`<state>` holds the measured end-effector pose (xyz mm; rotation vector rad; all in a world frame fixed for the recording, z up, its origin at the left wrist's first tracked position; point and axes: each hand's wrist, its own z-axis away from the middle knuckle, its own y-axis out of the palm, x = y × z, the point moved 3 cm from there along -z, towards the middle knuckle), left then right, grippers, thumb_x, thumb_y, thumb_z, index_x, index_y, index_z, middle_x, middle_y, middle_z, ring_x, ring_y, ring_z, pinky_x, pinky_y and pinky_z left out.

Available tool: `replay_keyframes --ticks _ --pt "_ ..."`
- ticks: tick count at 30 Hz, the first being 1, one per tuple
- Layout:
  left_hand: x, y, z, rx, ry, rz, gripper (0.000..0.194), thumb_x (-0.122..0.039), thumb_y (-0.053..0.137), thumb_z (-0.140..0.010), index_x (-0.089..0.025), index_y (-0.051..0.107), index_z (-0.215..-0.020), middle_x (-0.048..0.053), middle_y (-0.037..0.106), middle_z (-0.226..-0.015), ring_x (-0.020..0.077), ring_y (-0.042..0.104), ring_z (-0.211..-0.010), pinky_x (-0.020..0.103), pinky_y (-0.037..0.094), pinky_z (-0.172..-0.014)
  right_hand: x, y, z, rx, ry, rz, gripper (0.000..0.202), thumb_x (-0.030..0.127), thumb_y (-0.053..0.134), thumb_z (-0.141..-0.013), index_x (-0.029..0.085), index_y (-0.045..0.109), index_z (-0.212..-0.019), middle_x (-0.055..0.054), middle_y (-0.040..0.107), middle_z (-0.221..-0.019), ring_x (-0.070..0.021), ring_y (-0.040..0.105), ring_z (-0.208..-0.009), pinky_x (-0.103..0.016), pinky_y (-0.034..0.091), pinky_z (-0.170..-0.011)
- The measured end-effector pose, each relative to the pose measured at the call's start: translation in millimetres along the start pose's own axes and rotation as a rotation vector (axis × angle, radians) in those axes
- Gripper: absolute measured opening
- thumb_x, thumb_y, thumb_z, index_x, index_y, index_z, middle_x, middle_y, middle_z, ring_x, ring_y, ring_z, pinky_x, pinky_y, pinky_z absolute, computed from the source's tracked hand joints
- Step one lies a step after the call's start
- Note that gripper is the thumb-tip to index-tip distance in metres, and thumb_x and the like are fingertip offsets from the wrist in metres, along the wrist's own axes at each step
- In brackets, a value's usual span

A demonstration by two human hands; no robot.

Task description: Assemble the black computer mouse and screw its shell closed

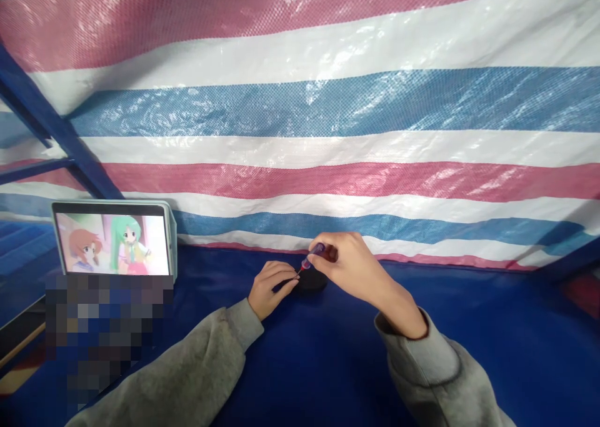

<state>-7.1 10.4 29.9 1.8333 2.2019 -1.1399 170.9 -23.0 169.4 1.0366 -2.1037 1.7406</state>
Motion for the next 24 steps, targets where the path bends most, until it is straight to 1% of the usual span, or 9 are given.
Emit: replay_keyframes --ticks 4,9,15,19,24 --pt "1 -2.1 0 -0.044 -0.021 0.020 0.011 -0.024 0.060 -0.091 -0.019 0.070 -0.090 0.005 0.071 -0.088 0.0182 0.064 -0.084 0.034 0.046 -0.081 -3 -1 0 -0.033 -0.002 -0.001 0.016 0.032 0.058 -0.080 0.021 0.069 -0.076 0.002 0.061 -0.062 -0.0109 0.049 -0.054 -0.024 0.038 -0.053" --pt "3 -3.7 0 -0.115 -0.033 0.067 0.011 -0.026 0.063 -0.089 -0.019 0.071 -0.086 0.004 0.072 -0.084 0.0176 0.065 -0.079 0.033 0.047 -0.077 -4 2 -1 -0.027 0.003 -0.031 0.015 0.032 0.059 -0.080 0.020 0.069 -0.077 0.002 0.061 -0.061 -0.0107 0.048 -0.053 -0.024 0.039 -0.053" --pt "7 -6.2 1 -0.178 -0.121 0.104 0.016 -0.030 0.062 -0.090 -0.019 0.072 -0.083 0.004 0.072 -0.081 0.0178 0.066 -0.077 0.034 0.049 -0.077 -11 3 0 -0.020 0.055 -0.149 0.019 0.036 0.059 -0.081 0.019 0.069 -0.085 0.000 0.061 -0.065 -0.0124 0.054 -0.054 -0.026 0.045 -0.055" --pt "7 -7.3 0 -0.199 -0.133 0.117 0.018 -0.032 0.062 -0.089 -0.019 0.072 -0.081 0.004 0.072 -0.080 0.0182 0.066 -0.076 0.035 0.051 -0.075 -14 4 -1 -0.036 0.078 -0.176 0.022 0.039 0.060 -0.081 0.020 0.069 -0.086 -0.001 0.062 -0.065 -0.0136 0.056 -0.054 -0.027 0.047 -0.055" --pt "7 -7.6 0 -0.203 -0.133 0.124 0.016 -0.029 0.063 -0.089 -0.019 0.072 -0.081 0.004 0.072 -0.080 0.0181 0.066 -0.076 0.034 0.051 -0.075 -13 6 -1 -0.021 0.083 -0.200 0.023 0.040 0.060 -0.082 0.019 0.068 -0.087 0.000 0.062 -0.063 -0.0138 0.057 -0.053 -0.027 0.047 -0.054"
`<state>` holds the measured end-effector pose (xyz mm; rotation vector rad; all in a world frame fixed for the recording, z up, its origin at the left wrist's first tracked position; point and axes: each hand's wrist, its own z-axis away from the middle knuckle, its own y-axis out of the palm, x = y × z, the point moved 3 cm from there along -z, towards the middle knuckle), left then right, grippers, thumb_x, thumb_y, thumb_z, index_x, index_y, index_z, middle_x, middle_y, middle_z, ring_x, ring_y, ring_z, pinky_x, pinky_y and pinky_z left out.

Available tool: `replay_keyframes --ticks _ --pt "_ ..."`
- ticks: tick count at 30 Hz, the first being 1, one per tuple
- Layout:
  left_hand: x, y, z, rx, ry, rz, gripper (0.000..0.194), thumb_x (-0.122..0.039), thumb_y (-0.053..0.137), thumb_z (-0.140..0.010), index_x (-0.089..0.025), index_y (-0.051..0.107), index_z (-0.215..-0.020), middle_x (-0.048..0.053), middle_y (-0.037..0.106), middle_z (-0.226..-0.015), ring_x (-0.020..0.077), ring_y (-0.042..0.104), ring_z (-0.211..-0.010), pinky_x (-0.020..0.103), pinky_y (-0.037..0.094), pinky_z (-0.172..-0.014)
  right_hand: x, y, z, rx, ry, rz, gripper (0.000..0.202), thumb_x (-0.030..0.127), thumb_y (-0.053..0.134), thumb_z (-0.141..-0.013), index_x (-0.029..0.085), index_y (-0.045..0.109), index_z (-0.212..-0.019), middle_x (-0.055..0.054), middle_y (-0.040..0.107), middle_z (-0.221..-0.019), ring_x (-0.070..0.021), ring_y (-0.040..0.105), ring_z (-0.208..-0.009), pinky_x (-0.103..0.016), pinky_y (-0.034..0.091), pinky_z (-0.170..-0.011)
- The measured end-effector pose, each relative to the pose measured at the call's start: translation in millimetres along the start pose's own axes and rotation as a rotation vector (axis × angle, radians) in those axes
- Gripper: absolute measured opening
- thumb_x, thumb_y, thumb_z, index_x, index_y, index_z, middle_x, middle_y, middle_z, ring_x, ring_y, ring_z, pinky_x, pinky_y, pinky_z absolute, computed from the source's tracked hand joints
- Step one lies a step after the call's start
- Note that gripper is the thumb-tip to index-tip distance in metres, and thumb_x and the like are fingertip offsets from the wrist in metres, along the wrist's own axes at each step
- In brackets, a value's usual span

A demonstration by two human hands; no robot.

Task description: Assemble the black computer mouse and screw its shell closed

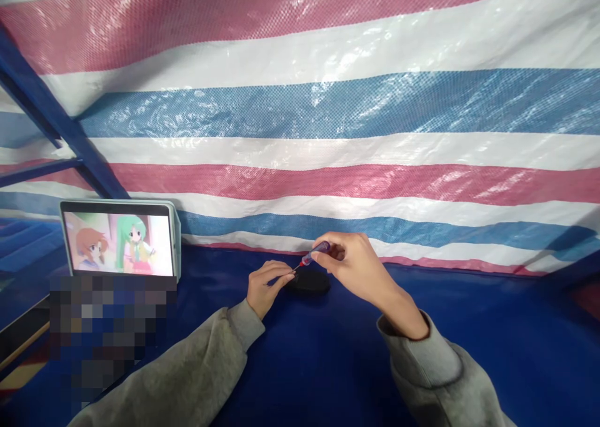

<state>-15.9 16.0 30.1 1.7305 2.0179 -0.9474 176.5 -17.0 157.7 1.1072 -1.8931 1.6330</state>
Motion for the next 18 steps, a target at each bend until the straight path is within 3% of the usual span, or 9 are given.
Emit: replay_keyframes --ticks 8,13,16,18 --pt "-2 -0.2 -2 0.031 0.012 -0.001 0.016 -0.032 0.063 -0.089 -0.019 0.073 -0.087 0.005 0.073 -0.085 0.0191 0.066 -0.080 0.036 0.052 -0.079 3 2 0 0.008 -0.009 -0.001 0.024 0.041 0.060 -0.082 0.019 0.068 -0.084 0.000 0.062 -0.060 -0.0141 0.059 -0.052 -0.027 0.047 -0.055" --pt "-1 8.9 0 0.329 -0.017 -0.201 0.052 -0.043 0.067 -0.083 -0.025 0.054 -0.130 0.008 0.061 -0.127 0.0267 0.053 -0.120 0.046 0.040 -0.101 -2 -11 -1 -0.092 -0.021 0.098 0.025 0.045 0.059 -0.082 0.021 0.066 -0.087 -0.001 0.065 -0.066 -0.0126 0.055 -0.051 -0.027 0.045 -0.055" --pt "2 17.0 6 0.512 0.082 -0.269 0.046 -0.043 0.063 -0.086 -0.027 0.055 -0.129 0.007 0.058 -0.131 0.0272 0.049 -0.124 0.047 0.038 -0.102 -6 -22 -1 -0.158 0.009 0.143 0.025 0.046 0.059 -0.082 0.022 0.064 -0.085 0.000 0.064 -0.065 -0.0132 0.053 -0.051 -0.027 0.043 -0.053" --pt "4 19.9 9 0.565 0.114 -0.311 0.044 -0.039 0.058 -0.091 -0.028 0.051 -0.132 0.008 0.054 -0.134 0.0256 0.050 -0.123 0.045 0.039 -0.101 -7 -27 -1 -0.165 0.022 0.186 0.023 0.046 0.058 -0.082 0.023 0.063 -0.081 0.000 0.063 -0.062 -0.0141 0.054 -0.052 -0.027 0.043 -0.053"
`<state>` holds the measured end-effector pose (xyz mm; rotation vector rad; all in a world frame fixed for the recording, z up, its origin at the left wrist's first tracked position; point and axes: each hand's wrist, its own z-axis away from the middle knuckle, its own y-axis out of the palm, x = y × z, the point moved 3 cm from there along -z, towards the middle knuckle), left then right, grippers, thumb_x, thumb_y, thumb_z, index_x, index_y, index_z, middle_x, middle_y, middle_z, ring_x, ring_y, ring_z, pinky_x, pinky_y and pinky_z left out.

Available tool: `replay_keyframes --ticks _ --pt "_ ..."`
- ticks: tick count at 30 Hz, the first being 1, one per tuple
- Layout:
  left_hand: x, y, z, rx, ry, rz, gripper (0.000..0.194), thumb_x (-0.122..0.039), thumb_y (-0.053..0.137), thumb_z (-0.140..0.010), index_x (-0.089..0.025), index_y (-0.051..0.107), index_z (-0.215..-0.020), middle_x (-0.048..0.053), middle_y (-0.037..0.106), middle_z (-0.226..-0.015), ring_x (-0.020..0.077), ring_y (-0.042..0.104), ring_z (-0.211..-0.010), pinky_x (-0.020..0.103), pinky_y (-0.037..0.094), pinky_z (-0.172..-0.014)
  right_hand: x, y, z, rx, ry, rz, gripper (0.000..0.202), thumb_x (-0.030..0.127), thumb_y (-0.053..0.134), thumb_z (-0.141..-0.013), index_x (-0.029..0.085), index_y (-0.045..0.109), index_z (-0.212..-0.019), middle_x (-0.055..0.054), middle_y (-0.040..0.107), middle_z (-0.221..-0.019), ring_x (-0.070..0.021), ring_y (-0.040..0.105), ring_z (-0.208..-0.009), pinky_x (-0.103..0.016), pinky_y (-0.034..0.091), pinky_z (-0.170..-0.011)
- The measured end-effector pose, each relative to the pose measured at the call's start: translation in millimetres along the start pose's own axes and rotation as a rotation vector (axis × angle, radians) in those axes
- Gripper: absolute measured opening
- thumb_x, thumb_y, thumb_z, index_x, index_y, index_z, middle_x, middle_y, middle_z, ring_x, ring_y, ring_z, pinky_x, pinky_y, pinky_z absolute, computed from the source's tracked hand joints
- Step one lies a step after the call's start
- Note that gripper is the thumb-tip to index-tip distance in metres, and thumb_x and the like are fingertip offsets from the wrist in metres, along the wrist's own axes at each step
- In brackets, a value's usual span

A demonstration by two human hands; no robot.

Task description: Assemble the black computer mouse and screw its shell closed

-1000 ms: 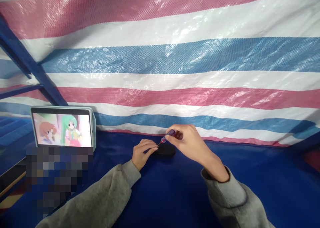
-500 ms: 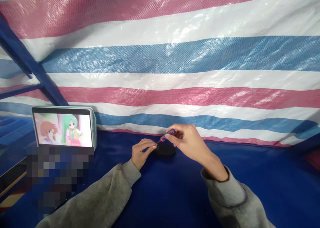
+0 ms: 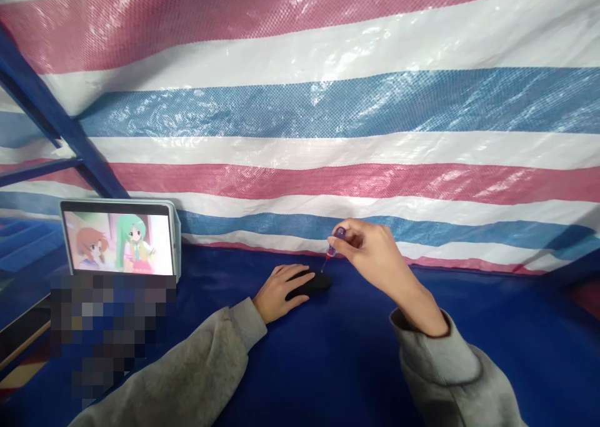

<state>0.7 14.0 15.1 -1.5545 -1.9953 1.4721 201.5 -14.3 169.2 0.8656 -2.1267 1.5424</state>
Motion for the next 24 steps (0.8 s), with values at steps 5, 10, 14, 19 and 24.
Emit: replay_keyframes --ticks 5,10,14,19,24 --pt "-1 0.7 1 0.005 0.022 -0.083 0.042 -0.041 0.058 -0.091 -0.030 0.053 -0.131 0.008 0.055 -0.132 0.0268 0.050 -0.120 0.044 0.040 -0.097 0 -1 -2 0.042 -0.002 0.132 0.020 0.040 0.057 -0.081 0.023 0.062 -0.073 0.001 0.064 -0.059 -0.0156 0.055 -0.053 -0.029 0.042 -0.056" --pt "-5 -1.5 0 -0.004 0.030 -0.107 0.039 -0.039 0.057 -0.092 -0.029 0.055 -0.130 0.008 0.056 -0.130 0.0266 0.051 -0.117 0.044 0.040 -0.096 0 2 -3 0.106 0.010 0.191 0.017 0.035 0.055 -0.081 0.023 0.063 -0.073 0.001 0.065 -0.060 -0.0155 0.057 -0.053 -0.029 0.041 -0.057" --pt "-5 -2.4 0 -0.028 0.038 -0.115 0.039 -0.039 0.056 -0.092 -0.030 0.055 -0.130 0.008 0.056 -0.129 0.0265 0.051 -0.117 0.044 0.040 -0.095 -2 5 -3 0.140 -0.010 0.216 0.019 0.035 0.054 -0.082 0.022 0.064 -0.072 0.001 0.066 -0.062 -0.0147 0.057 -0.054 -0.027 0.040 -0.059" --pt "-5 -3.3 0 -0.031 0.036 -0.111 0.038 -0.040 0.056 -0.092 -0.030 0.055 -0.129 0.008 0.056 -0.129 0.0266 0.051 -0.116 0.045 0.040 -0.095 -4 10 -4 0.126 -0.030 0.218 0.019 0.035 0.053 -0.082 0.022 0.065 -0.076 0.001 0.067 -0.062 -0.0144 0.058 -0.055 -0.027 0.039 -0.058" --pt "-4 -2.4 0 -0.031 0.034 -0.108 0.039 -0.040 0.056 -0.091 -0.031 0.055 -0.129 0.008 0.057 -0.129 0.0267 0.051 -0.116 0.044 0.041 -0.094 -3 16 -5 0.133 -0.021 0.228 0.018 0.034 0.053 -0.082 0.022 0.064 -0.075 0.002 0.065 -0.060 -0.0148 0.057 -0.055 -0.027 0.039 -0.058"
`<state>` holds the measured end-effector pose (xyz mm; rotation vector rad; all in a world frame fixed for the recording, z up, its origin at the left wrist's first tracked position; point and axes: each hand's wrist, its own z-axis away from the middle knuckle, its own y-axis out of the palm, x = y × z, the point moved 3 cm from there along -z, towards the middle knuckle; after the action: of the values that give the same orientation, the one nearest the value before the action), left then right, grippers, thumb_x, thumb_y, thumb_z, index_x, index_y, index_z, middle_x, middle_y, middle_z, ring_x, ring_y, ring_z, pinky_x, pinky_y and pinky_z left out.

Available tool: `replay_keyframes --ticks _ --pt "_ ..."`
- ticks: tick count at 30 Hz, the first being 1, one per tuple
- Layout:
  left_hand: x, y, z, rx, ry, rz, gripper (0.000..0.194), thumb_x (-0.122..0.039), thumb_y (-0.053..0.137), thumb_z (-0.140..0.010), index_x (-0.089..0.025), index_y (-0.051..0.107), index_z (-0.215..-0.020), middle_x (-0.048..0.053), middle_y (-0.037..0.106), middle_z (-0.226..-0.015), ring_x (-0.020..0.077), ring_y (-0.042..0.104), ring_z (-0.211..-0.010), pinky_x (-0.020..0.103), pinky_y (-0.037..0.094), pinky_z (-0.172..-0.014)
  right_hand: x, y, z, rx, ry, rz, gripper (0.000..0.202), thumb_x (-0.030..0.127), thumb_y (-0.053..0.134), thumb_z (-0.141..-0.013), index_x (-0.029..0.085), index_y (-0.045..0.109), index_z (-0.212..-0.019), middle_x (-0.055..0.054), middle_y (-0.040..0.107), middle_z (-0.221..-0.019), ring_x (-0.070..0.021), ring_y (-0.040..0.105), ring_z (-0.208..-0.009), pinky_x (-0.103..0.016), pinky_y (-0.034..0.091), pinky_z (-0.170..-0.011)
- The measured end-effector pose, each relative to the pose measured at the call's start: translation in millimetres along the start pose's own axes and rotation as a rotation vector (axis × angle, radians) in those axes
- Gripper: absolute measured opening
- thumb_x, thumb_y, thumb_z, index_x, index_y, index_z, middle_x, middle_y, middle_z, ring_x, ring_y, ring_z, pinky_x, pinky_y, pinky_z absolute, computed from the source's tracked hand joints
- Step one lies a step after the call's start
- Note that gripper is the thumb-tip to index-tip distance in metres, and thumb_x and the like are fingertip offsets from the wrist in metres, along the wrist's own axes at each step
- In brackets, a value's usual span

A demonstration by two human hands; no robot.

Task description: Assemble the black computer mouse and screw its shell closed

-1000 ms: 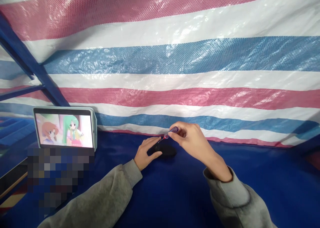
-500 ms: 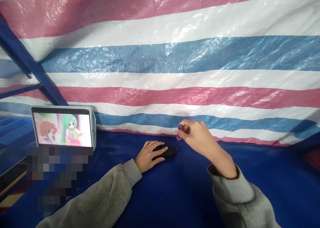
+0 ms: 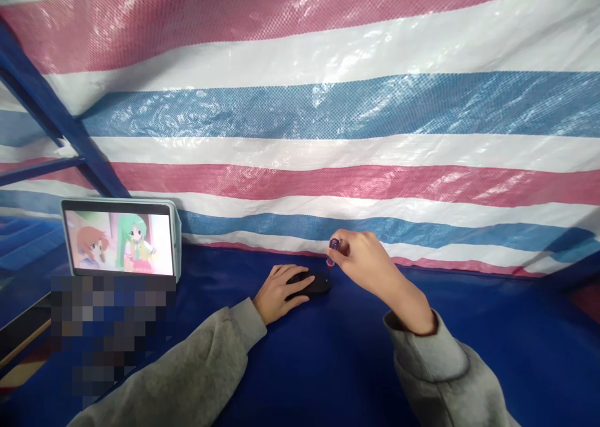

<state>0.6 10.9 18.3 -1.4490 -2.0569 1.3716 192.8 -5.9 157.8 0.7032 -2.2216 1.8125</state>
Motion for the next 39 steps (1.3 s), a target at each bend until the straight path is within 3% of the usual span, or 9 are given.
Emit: replay_keyframes --ticks 14,23,29,32,37,39 --pt "2 3.9 2 0.031 0.047 -0.033 0.042 -0.046 0.054 -0.091 -0.030 0.054 -0.130 0.007 0.055 -0.133 0.0245 0.051 -0.120 0.039 0.044 -0.092 -2 9 -1 0.067 -0.005 0.047 0.017 0.031 0.052 -0.081 0.022 0.058 -0.070 -0.001 0.064 -0.062 -0.0170 0.057 -0.059 -0.027 0.036 -0.058" --pt "-8 0.0 0 0.097 0.069 -0.066 0.038 -0.032 0.045 -0.097 -0.026 0.050 -0.134 0.005 0.049 -0.140 0.0235 0.044 -0.131 0.041 0.040 -0.103 -1 12 5 0.154 -0.043 0.189 0.017 0.023 0.046 -0.081 0.022 0.058 -0.069 -0.001 0.067 -0.069 -0.0168 0.060 -0.065 -0.027 0.036 -0.063" --pt "-6 5.4 1 0.098 0.028 -0.065 0.035 -0.038 0.045 -0.098 -0.029 0.053 -0.131 0.004 0.050 -0.140 0.0216 0.046 -0.131 0.039 0.044 -0.101 -9 17 5 0.148 0.008 0.270 0.030 0.036 0.034 -0.093 0.023 0.061 -0.092 -0.002 0.067 -0.066 -0.0197 0.062 -0.066 -0.027 0.036 -0.061" --pt "-11 7.5 2 0.076 -0.003 -0.077 0.034 -0.035 0.048 -0.097 -0.029 0.052 -0.131 0.004 0.048 -0.142 0.0221 0.044 -0.132 0.041 0.043 -0.104 -10 19 5 0.148 0.047 0.340 0.039 0.044 0.028 -0.095 0.022 0.060 -0.091 -0.005 0.066 -0.066 -0.0215 0.063 -0.067 -0.028 0.034 -0.058" --pt "-18 8.4 2 0.059 -0.004 -0.094 0.037 -0.032 0.049 -0.097 -0.030 0.050 -0.133 0.004 0.048 -0.141 0.0233 0.044 -0.132 0.042 0.042 -0.105 -3 18 7 0.140 -0.024 0.322 0.020 0.020 0.037 -0.087 0.021 0.057 -0.086 -0.004 0.068 -0.084 -0.0190 0.063 -0.076 -0.027 0.035 -0.065" --pt "-18 8.1 2 0.055 -0.001 -0.089 0.036 -0.033 0.048 -0.097 -0.030 0.051 -0.132 0.004 0.048 -0.141 0.0230 0.044 -0.132 0.042 0.042 -0.105 -3 18 7 0.143 -0.036 0.295 0.022 0.016 0.038 -0.085 0.021 0.058 -0.091 -0.003 0.069 -0.082 -0.0176 0.063 -0.073 -0.027 0.036 -0.066"
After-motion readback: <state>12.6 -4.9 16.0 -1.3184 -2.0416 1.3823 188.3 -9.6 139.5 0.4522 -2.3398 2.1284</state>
